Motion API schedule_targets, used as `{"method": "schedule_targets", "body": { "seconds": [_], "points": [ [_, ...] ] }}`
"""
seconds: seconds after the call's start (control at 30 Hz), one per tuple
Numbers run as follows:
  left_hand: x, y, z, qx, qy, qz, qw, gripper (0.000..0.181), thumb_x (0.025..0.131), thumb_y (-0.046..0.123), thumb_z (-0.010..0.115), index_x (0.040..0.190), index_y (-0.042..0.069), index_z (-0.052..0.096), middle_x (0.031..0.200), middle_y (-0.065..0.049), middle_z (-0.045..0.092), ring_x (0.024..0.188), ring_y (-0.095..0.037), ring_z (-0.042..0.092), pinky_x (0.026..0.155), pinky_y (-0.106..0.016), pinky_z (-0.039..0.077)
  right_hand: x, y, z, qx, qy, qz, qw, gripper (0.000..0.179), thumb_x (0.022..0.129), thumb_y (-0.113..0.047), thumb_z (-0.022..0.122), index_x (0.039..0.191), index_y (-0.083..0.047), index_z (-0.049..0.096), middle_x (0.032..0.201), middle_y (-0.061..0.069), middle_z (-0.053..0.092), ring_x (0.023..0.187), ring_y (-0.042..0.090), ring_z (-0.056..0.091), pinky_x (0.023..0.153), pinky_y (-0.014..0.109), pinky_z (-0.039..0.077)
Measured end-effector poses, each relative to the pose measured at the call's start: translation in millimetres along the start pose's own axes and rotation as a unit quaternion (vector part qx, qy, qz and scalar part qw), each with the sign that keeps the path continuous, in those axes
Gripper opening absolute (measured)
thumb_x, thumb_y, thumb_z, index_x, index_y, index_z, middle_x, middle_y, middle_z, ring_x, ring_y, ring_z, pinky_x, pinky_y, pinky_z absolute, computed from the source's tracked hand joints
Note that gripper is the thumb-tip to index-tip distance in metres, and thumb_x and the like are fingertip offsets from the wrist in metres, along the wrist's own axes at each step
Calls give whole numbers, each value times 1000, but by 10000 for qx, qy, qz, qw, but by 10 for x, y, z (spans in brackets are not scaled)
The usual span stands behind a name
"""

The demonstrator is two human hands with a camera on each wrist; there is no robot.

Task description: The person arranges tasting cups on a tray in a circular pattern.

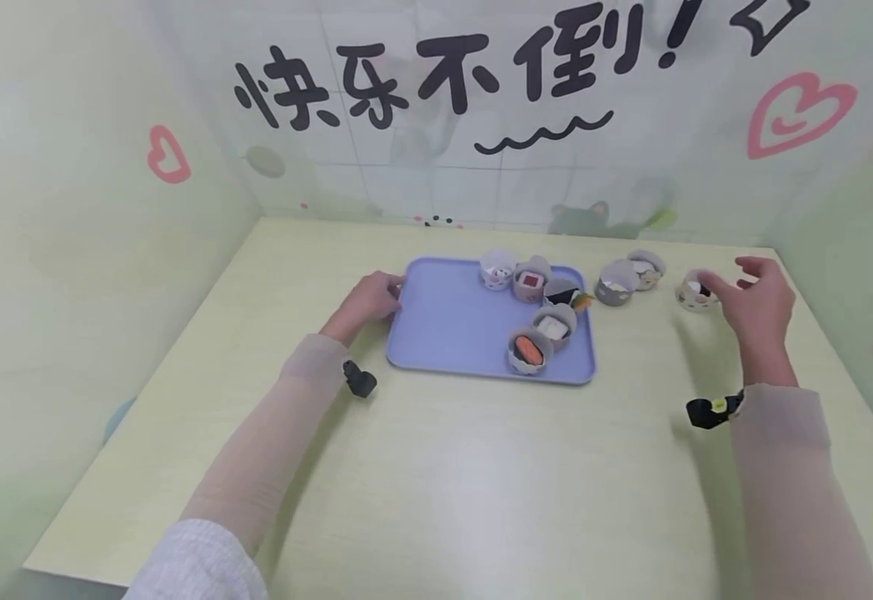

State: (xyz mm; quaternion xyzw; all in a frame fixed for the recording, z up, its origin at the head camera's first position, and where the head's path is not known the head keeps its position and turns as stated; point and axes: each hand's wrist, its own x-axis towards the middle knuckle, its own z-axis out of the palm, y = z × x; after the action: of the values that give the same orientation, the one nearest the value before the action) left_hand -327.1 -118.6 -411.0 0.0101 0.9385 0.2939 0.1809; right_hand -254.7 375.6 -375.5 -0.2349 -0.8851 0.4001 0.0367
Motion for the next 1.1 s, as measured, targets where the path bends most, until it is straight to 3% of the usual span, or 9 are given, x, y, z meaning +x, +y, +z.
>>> {"method": "schedule_targets", "body": {
  "seconds": [0.13,0.23,0.33,0.43,0.53,0.73,0.9,1.0,1.1],
  "points": [
    [8,28,11,3,6,12,10000,62,90,-2,56,150,8,43,116,-16,66,73,-17,52,62,-23,45,91,110,16,54,42,172,9998,93,88,-61,58,158,-11,24,166,10,21,148,25,32,102,25,42],
    [13,39,23,32,23,12,10000,62,90,-2,55,150,9,42,111,-17,65,69,-16,50,60,-23,43,141,163,26,120,-19,285,9995,97,88,-62,58,159,-9,18,167,13,15,150,29,28,116,37,36],
    [11,29,39,107,82,26,9999,62,90,-1,55,150,9,43,110,-18,65,69,-16,49,60,-23,42,185,203,52,217,-118,353,9991,99,89,-60,58,159,-7,13,167,16,12,152,34,24,121,45,30],
    [6,3,66,125,189,113,9997,59,89,-3,56,147,7,47,131,-16,64,70,-17,50,60,-24,43,221,247,88,185,-262,372,9988,100,91,-58,57,159,-5,8,167,18,10,152,38,22,121,49,28],
    [-5,-18,90,106,250,201,9994,53,89,-4,55,141,4,54,150,-10,52,70,-18,52,61,-24,45,253,297,118,185,-422,390,9982,100,92,-54,57,159,-3,3,167,20,7,151,41,20,122,52,26],
    [-16,-21,112,99,207,190,9996,51,88,-3,56,139,4,56,153,-9,48,74,-19,54,64,-24,47,319,357,156,191,-573,333,9976,98,94,-48,58,158,1,3,166,23,6,151,45,15,123,55,20],
    [-8,-4,101,200,203,118,9995,54,89,-2,56,142,6,53,148,-10,54,76,-19,56,65,-25,47,373,372,171,-16,-613,241,9978,91,95,-45,54,156,6,10,162,31,13,146,49,20,120,59,21],
    [-1,1,86,229,208,78,9995,55,90,-2,55,145,7,51,149,-9,53,76,-19,55,64,-24,47,407,371,185,-57,-664,264,9974,90,95,-46,54,156,7,14,160,33,18,142,48,25,117,58,27],
    [7,2,68,233,228,47,9995,55,91,-2,55,144,7,51,152,-7,49,75,-19,55,63,-24,46,437,367,206,-151,-629,227,9976,90,94,-48,55,155,7,17,156,33,25,130,45,34,103,49,40]
  ]
}}
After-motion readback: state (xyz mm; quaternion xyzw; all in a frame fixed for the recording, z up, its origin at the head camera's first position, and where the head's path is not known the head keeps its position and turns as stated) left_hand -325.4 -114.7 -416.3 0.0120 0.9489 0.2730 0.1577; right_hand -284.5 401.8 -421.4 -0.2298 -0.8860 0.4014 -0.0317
